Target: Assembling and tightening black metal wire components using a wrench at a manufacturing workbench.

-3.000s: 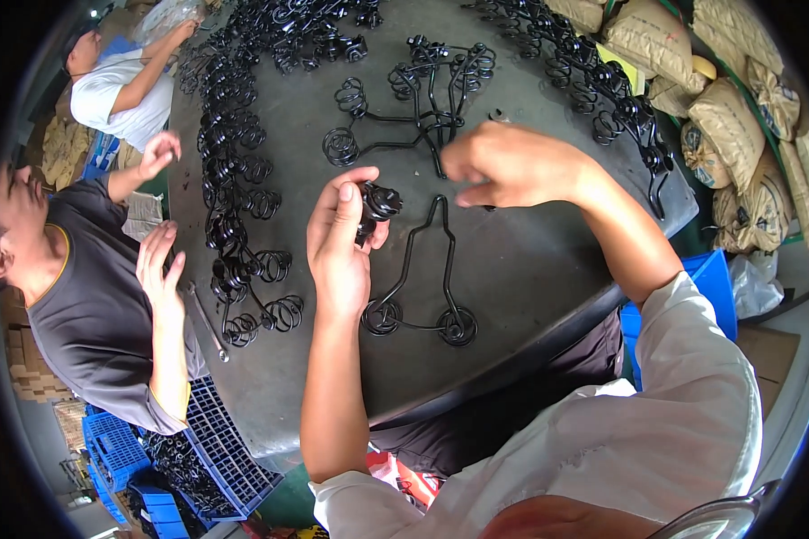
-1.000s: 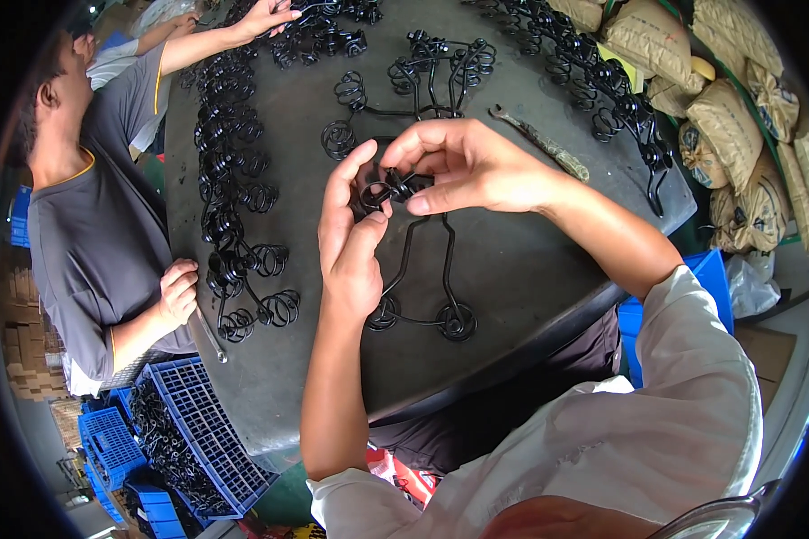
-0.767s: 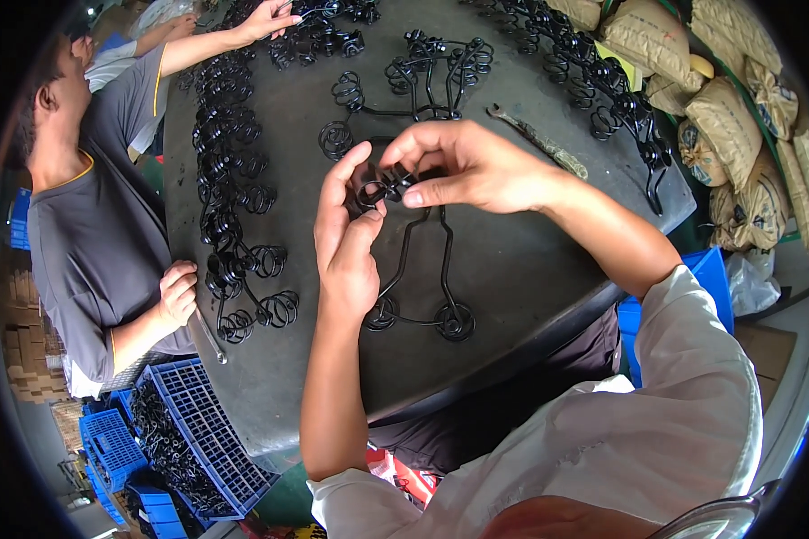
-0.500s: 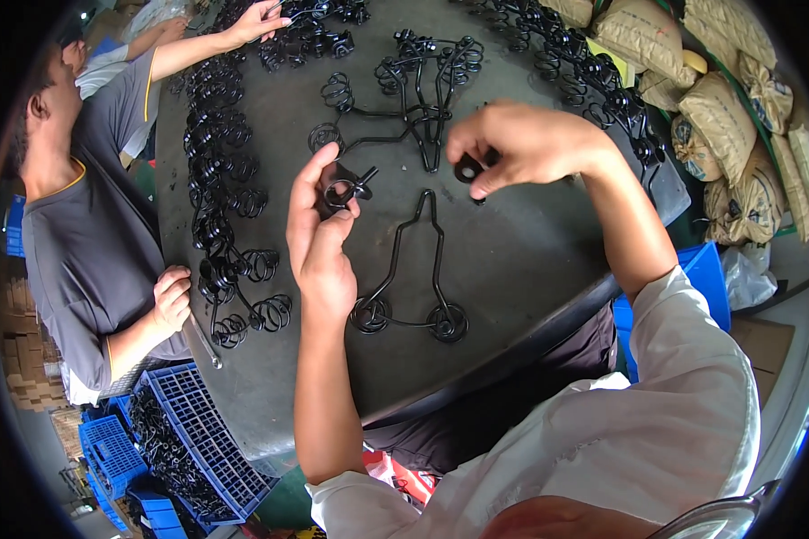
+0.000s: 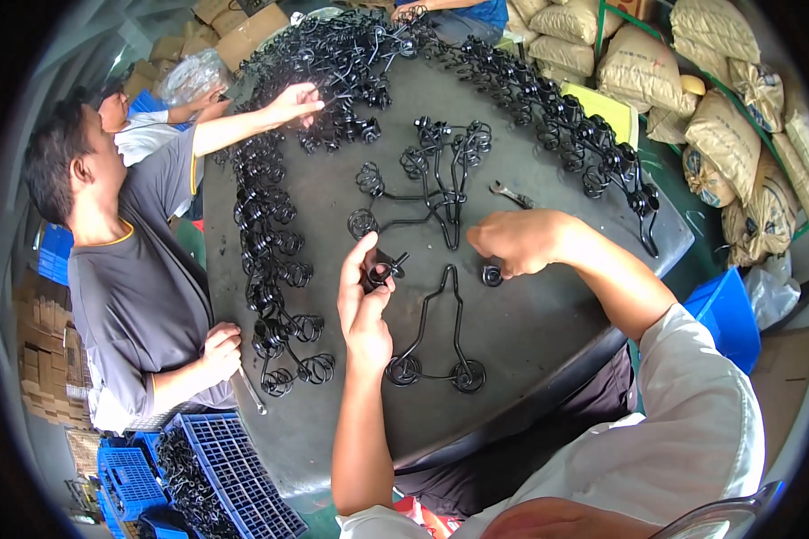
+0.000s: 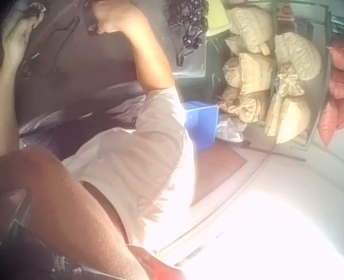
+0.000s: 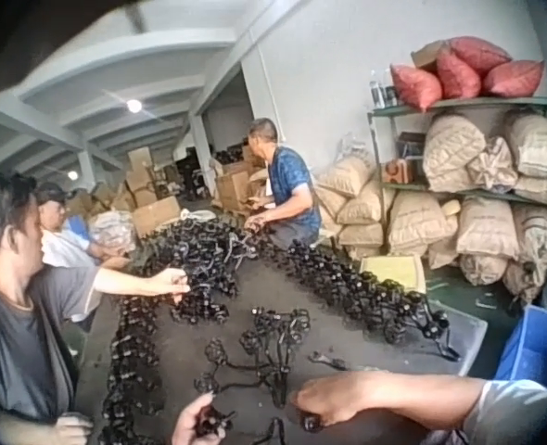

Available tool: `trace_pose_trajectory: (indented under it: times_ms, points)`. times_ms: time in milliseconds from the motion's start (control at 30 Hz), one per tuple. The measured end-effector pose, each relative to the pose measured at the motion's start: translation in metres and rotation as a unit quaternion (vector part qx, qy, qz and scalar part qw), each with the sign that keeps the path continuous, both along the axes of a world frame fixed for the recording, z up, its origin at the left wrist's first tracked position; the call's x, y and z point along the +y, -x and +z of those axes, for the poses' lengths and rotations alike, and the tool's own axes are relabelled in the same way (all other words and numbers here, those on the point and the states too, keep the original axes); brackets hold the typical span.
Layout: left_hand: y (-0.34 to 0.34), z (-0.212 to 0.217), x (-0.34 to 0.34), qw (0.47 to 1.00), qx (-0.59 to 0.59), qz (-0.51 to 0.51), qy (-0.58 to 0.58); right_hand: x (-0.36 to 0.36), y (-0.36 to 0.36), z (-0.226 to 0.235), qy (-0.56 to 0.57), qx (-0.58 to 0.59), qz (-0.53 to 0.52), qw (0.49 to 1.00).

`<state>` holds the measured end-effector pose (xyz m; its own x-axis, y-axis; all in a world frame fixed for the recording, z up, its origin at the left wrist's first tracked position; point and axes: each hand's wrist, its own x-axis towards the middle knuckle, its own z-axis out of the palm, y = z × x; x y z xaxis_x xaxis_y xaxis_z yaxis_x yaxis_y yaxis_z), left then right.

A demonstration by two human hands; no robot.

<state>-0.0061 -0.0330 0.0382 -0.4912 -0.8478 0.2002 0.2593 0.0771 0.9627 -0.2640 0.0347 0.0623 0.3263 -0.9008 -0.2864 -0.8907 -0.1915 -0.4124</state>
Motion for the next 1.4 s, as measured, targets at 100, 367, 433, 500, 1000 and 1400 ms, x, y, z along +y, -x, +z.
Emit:
trace_pose_trajectory:
  times_ms: [100,367,433,500,1000,1400]
  points:
    - [-0.002,-0.002,-0.004,1.000,0.003,-0.012,-0.001,-0.006,0.009,-0.003,-0.003,0.039,-0.003,0.999]
    - [0.000,0.009,-0.009,0.999,0.026,-0.046,0.012,-0.008,0.008,0.013,0.093,-0.001,0.003,0.996]
    - [0.003,0.013,-0.003,0.999,0.015,-0.042,0.005,-0.009,0.003,0.013,0.192,-0.035,-0.001,0.981]
    - [0.002,0.013,0.000,0.999,0.007,-0.052,-0.001,-0.013,-0.014,0.021,0.189,-0.186,-0.061,0.962]
    - [0.002,0.012,0.008,0.988,-0.054,-0.074,0.128,-0.011,-0.054,0.001,0.077,-0.537,-0.059,0.838]
    - [-0.009,0.020,-0.003,0.994,-0.033,-0.088,0.061,-0.012,-0.052,0.004,0.066,-0.628,-0.092,0.770]
